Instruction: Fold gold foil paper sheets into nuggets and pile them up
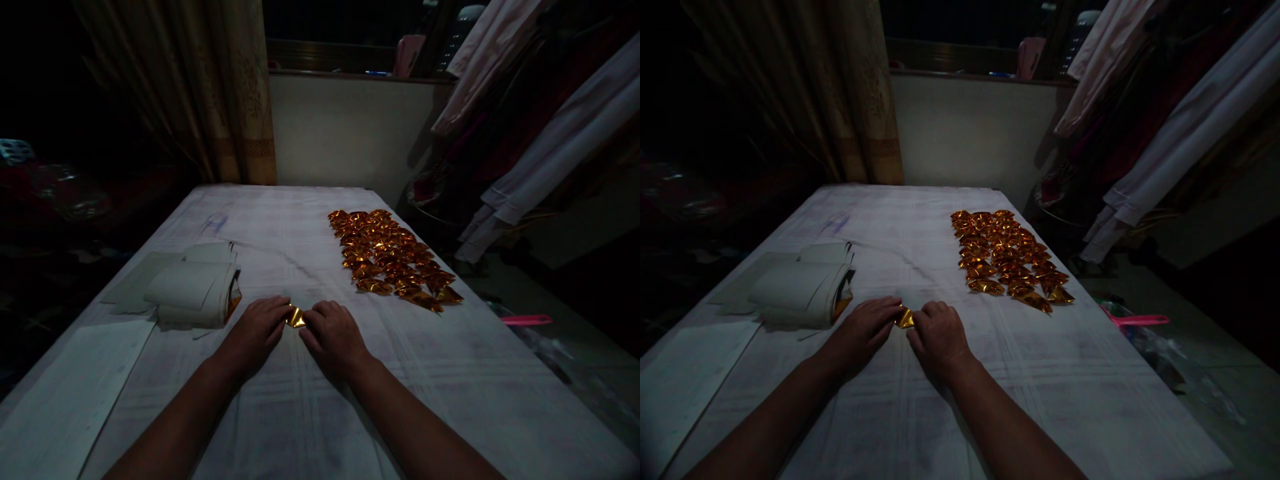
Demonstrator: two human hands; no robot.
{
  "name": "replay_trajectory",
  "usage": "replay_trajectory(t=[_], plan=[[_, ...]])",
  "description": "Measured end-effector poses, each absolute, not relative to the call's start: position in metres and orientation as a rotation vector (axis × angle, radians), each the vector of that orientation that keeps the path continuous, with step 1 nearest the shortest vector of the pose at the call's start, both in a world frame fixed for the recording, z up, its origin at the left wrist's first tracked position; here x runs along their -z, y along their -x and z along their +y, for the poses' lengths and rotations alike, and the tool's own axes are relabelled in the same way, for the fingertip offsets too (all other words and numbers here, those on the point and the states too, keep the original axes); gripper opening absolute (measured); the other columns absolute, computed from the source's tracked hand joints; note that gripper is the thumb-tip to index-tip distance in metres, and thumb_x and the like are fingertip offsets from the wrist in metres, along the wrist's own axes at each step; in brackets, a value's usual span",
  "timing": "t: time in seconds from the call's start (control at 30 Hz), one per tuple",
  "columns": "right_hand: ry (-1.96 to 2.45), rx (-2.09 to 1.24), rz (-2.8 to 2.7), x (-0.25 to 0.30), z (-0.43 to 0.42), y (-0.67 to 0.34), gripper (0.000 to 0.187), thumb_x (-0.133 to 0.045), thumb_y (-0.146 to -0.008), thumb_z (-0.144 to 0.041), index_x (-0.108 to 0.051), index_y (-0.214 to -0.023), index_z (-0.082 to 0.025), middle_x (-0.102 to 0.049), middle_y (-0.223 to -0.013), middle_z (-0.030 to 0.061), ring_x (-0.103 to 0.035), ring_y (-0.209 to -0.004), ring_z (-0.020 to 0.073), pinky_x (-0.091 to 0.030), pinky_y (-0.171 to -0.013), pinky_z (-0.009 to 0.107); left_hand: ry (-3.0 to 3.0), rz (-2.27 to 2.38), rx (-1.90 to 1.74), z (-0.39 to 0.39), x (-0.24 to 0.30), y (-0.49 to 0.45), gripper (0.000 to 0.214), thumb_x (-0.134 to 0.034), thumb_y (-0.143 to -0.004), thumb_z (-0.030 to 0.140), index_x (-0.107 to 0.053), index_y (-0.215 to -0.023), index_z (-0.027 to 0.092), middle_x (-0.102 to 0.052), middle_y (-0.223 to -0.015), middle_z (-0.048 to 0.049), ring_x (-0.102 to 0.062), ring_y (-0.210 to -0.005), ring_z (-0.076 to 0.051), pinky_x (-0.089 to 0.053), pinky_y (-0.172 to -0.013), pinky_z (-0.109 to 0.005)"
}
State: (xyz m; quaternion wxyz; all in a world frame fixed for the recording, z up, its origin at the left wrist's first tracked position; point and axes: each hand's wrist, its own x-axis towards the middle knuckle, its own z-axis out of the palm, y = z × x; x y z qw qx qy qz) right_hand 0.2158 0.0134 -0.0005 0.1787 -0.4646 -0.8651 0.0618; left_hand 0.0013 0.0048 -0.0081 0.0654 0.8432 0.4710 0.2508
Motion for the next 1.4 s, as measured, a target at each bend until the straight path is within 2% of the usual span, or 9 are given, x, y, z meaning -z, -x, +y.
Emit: replay_trajectory(t=[0.27, 0.67, 0.87, 1.0, 1.2, 1.4], plan=[[1.387, -0.074, -2.493, -0.006, 0.014, -0.205, 0.027, -0.075, -0.086, -0.043, -0.07, -0.094, -0.018, -0.067, -0.093, 0.0083, -0.057, -0.09, 0.0241, -0.036, -0.075, 0.034, -2.593, 1.424, -0.769, 0.01, 0.012, 0.0, 0.028, -0.051, -0.1, 0.03, -0.071, -0.119, 0.024, -0.072, -0.118, -0.0092, -0.066, -0.109, -0.023, -0.053, -0.095, -0.042], [1.314, 0.11, -2.517, 0.004, 0.02, -0.201, 0.023, -0.064, -0.096, -0.038, -0.069, -0.087, -0.017, -0.067, -0.085, 0.0103, -0.057, -0.082, 0.024, -0.032, -0.07, 0.035, -2.551, 1.434, -0.746, 0.013, 0.004, -0.001, 0.03, -0.049, -0.101, 0.037, -0.071, -0.117, 0.025, -0.074, -0.115, -0.0083, -0.068, -0.106, -0.023, -0.054, -0.093, -0.04], [1.315, 0.126, -2.492, 0.004, 0.02, -0.202, 0.026, -0.059, -0.1, -0.036, -0.07, -0.085, -0.018, -0.068, -0.084, 0.0093, -0.057, -0.079, 0.023, -0.03, -0.069, 0.035, -2.551, 1.397, -0.735, 0.012, 0.011, 0.005, 0.029, -0.055, -0.098, 0.032, -0.066, -0.124, 0.024, -0.072, -0.124, -0.0088, -0.063, -0.12, -0.026, -0.049, -0.103, -0.046], [1.314, 0.119, -2.491, 0.002, 0.019, -0.202, 0.023, -0.055, -0.101, -0.027, -0.07, -0.086, -0.018, -0.068, -0.085, 0.0094, -0.058, -0.08, 0.0226, -0.031, -0.07, 0.035, -2.551, 1.476, -0.778, 0.014, 0.015, 0.006, 0.027, -0.052, -0.099, 0.027, -0.068, -0.12, 0.023, -0.069, -0.128, -0.0099, -0.06, -0.123, -0.027, -0.048, -0.102, -0.048], [1.395, 0.001, -2.52, -0.003, 0.021, -0.206, 0.013, -0.059, -0.095, -0.016, -0.071, -0.091, -0.018, -0.071, -0.091, 0.0096, -0.06, -0.085, 0.0227, -0.035, -0.074, 0.034, -2.48, 1.53, -0.782, 0.016, 0.006, -0.002, 0.019, -0.051, -0.1, 0.025, -0.067, -0.109, 0.022, -0.073, -0.11, -0.0069, -0.065, -0.105, -0.022, -0.047, -0.093, -0.042], [1.519, -0.429, -2.294, -0.007, 0.022, -0.221, 0.017, -0.061, -0.094, -0.018, -0.071, -0.107, -0.02, -0.075, -0.102, 0.0064, -0.065, -0.097, 0.0212, -0.04, -0.083, 0.03, -2.487, 1.478, -0.753, 0.01, 0.003, -0.005, 0.018, -0.055, -0.098, 0.031, -0.069, -0.092, 0.02, -0.071, -0.085, -0.0033, -0.063, -0.087, -0.021, -0.045, -0.087, -0.039]])
